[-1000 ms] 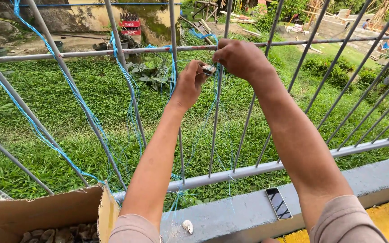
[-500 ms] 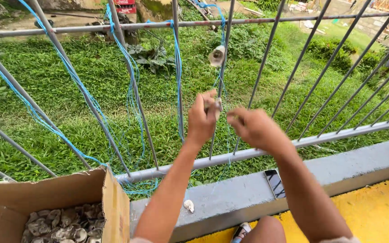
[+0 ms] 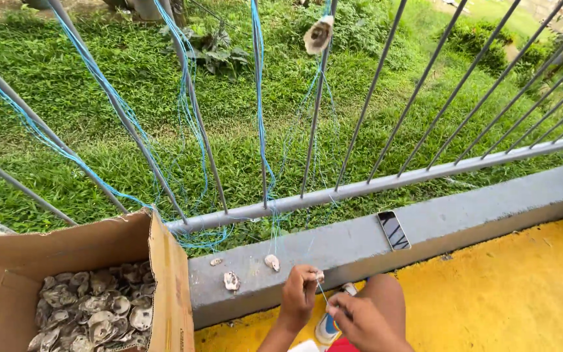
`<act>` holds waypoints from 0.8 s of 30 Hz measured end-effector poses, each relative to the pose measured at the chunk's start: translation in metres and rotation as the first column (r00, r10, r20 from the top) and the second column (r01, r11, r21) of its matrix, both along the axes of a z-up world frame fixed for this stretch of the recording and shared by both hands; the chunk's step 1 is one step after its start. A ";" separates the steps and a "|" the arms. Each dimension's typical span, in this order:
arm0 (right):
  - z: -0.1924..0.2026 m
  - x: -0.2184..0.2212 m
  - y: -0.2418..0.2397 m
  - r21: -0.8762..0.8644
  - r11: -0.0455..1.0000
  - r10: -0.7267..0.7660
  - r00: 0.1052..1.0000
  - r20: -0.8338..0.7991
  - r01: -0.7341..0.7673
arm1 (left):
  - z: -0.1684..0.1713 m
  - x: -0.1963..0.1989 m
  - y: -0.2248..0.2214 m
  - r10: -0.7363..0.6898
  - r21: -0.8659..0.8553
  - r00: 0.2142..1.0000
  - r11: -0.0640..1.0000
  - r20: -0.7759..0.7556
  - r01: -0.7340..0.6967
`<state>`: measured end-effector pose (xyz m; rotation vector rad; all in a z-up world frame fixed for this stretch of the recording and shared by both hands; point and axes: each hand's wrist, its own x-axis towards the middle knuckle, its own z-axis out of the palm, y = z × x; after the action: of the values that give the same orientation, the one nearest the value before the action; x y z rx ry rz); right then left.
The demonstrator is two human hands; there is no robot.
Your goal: Tying empty oyster or mussel shells to strings for aquaculture spat collection.
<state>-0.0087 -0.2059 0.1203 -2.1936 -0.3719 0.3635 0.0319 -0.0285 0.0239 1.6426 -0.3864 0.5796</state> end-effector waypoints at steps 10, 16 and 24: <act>0.043 -0.045 -0.059 -0.004 1.000 0.001 0.998 -0.067 -0.001 | 0.013 0.136 0.028 -0.031 0.320 0.884 0.938 0.467 -0.137; 0.037 -0.055 -0.147 0.297 0.919 0.244 0.966 0.089 -0.259 | 0.146 0.239 0.047 0.144 0.230 0.820 0.920 0.554 -0.317; -0.022 -0.040 -0.322 0.182 0.924 0.308 0.936 0.170 -0.336 | 0.218 0.272 0.047 0.182 0.103 0.840 0.957 0.510 -0.270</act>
<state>-0.0483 -0.5278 0.0986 -1.9553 -0.8189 0.3342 0.3042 0.0183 0.2421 1.7031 -0.6356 1.1919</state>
